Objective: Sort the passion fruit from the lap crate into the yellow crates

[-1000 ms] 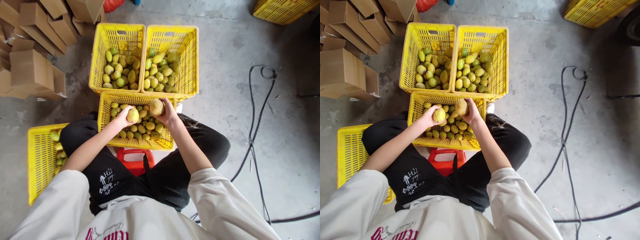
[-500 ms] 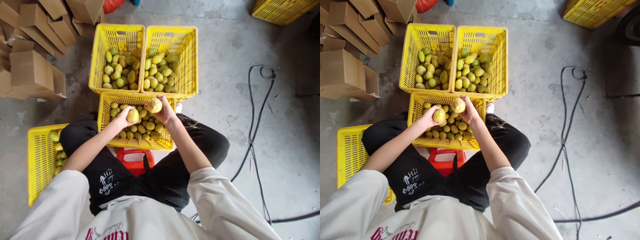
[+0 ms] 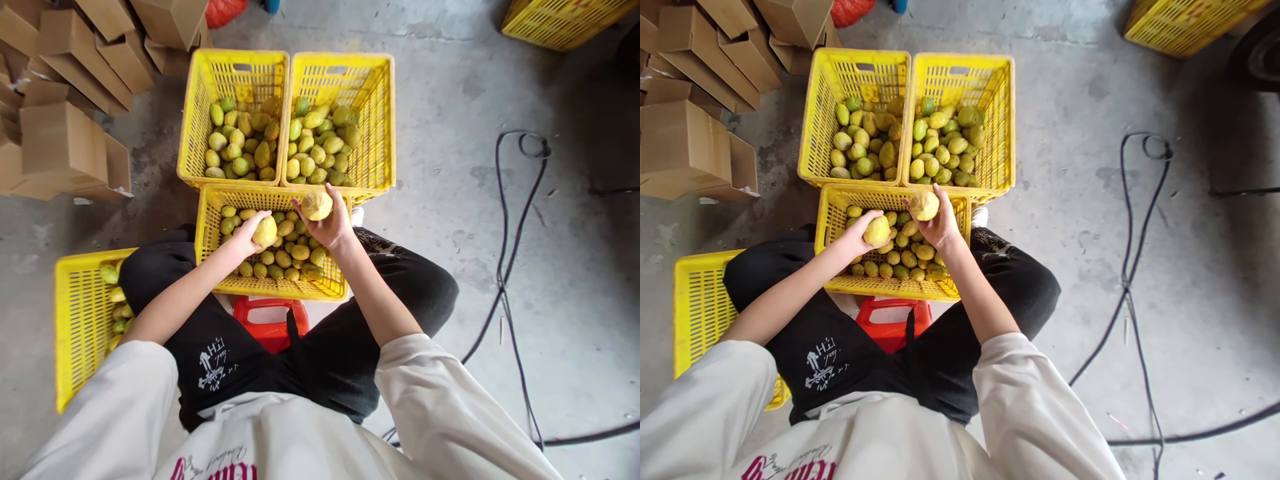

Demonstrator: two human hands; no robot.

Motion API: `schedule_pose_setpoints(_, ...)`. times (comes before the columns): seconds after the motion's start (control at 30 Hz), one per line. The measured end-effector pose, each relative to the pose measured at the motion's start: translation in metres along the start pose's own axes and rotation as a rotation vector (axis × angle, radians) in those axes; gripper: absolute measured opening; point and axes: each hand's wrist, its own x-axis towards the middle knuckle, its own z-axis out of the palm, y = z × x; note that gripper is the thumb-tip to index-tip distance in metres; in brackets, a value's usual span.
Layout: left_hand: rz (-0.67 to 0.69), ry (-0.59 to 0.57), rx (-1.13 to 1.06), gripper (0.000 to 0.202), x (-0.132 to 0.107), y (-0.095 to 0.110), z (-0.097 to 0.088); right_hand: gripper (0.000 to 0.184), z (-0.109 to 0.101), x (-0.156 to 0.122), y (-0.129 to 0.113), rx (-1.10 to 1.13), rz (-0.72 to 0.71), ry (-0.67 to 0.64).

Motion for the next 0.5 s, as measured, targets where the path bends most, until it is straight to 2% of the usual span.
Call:
schedule_pose_setpoints(0.1,0.051,-0.052,-0.024,0.024,0.0,-0.001,0.001,0.055,-0.005,0.004,0.001,0.018,-0.008,-0.018)
schedule_pose_setpoints(0.2,0.071,-0.087,-0.067,0.019,-0.001,0.0,-0.001,0.05,-0.006,0.006,0.003,0.026,0.016,-0.029)
schedule_pose_setpoints(0.4,0.07,0.011,-0.133,0.019,0.004,0.011,-0.005,0.055,-0.004,0.004,0.004,-0.076,0.157,-0.064)
schedule_pose_setpoints(0.5,0.015,-0.014,-0.248,0.01,0.006,0.014,-0.004,0.053,-0.003,0.003,0.005,-0.043,0.184,-0.048)
